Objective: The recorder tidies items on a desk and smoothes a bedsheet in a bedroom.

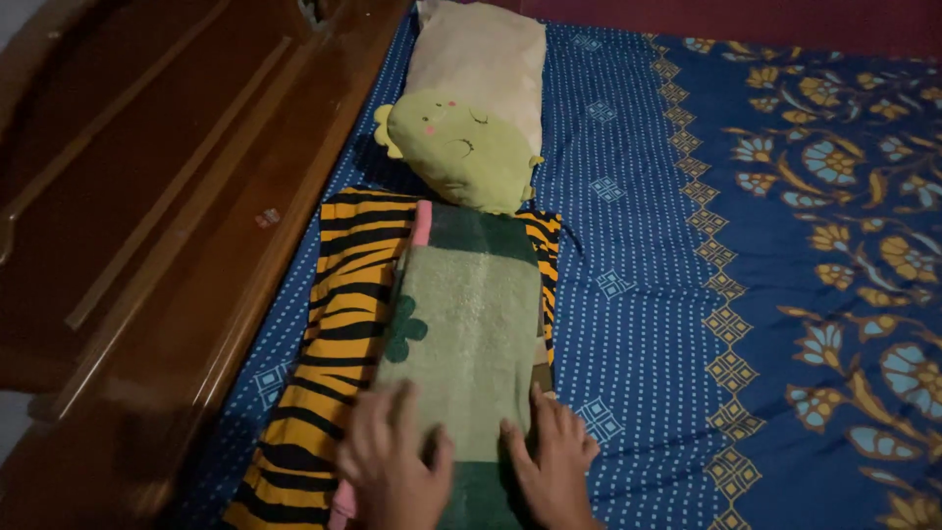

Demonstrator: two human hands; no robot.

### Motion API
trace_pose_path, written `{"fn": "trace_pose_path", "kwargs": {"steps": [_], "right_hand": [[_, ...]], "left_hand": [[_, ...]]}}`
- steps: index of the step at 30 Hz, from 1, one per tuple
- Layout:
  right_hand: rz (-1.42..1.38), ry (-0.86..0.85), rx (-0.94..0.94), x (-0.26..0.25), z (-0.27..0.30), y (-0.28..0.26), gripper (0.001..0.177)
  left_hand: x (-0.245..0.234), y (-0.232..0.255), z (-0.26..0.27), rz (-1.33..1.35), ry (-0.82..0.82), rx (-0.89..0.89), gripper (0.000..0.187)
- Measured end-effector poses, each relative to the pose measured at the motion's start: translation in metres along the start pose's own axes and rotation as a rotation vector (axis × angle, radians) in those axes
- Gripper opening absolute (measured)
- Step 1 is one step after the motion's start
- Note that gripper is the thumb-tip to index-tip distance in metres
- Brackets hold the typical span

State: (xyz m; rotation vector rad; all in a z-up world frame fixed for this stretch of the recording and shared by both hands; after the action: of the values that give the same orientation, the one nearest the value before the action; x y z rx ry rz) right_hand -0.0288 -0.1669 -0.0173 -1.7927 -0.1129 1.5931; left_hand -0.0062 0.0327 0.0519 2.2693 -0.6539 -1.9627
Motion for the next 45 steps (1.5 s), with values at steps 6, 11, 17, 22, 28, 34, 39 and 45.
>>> {"fn": "trace_pose_path", "kwargs": {"steps": [6, 11, 17, 22, 28, 34, 39, 45], "right_hand": [[-0.176, -0.121, 0.205, -0.004, -0.022, -0.017, 0.081], [-0.55, -0.232, 0.145, 0.012, -0.031, -0.019, 0.073], [-0.874, -0.672, 0.428, -0.012, -0.013, -0.035, 0.062], [-1.086, -0.727, 0.559, -0.022, -0.024, -0.045, 0.065], [-0.961, -0.713, 0.487, -0.047, -0.052, -0.055, 0.061], [-0.846, -0.681, 0.364, -0.017, -0.077, -0.025, 0.058], [-0.615, -0.383, 0.473, -0.034, -0.079, -0.035, 0.067], [-0.816, -0.548, 0.551, -0.023, -0.075, -0.044, 0.092]], "left_hand": [[-0.005, -0.061, -0.018, 0.202, -0.133, -0.493, 0.089], [0.006, -0.058, -0.002, 0.584, -0.178, -0.627, 0.065], [0.005, -0.059, 0.015, 0.607, -0.181, -0.624, 0.06], [0.042, -0.06, 0.03, 0.914, -0.2, -0.684, 0.068], [0.078, -0.041, 0.023, 1.534, -0.109, -0.551, 0.063], [0.065, -0.031, 0.011, 1.07, -0.274, -0.495, 0.08], [0.012, -0.037, -0.01, 0.651, -0.103, -0.629, 0.109], [0.011, -0.045, -0.039, 0.606, -0.201, -0.587, 0.118]]}}
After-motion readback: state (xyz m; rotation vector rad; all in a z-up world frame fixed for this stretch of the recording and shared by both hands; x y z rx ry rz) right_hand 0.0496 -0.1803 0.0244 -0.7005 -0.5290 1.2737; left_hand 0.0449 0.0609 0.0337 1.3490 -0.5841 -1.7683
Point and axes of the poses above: each hand's wrist, its own z-axis away from the middle knuckle, its own x-axis out of the palm, y = z × x, the point moved 7 cm from there along -z, towards the middle knuckle, and after that the axes turned 10 degrees about x, right-handed, at the moved point
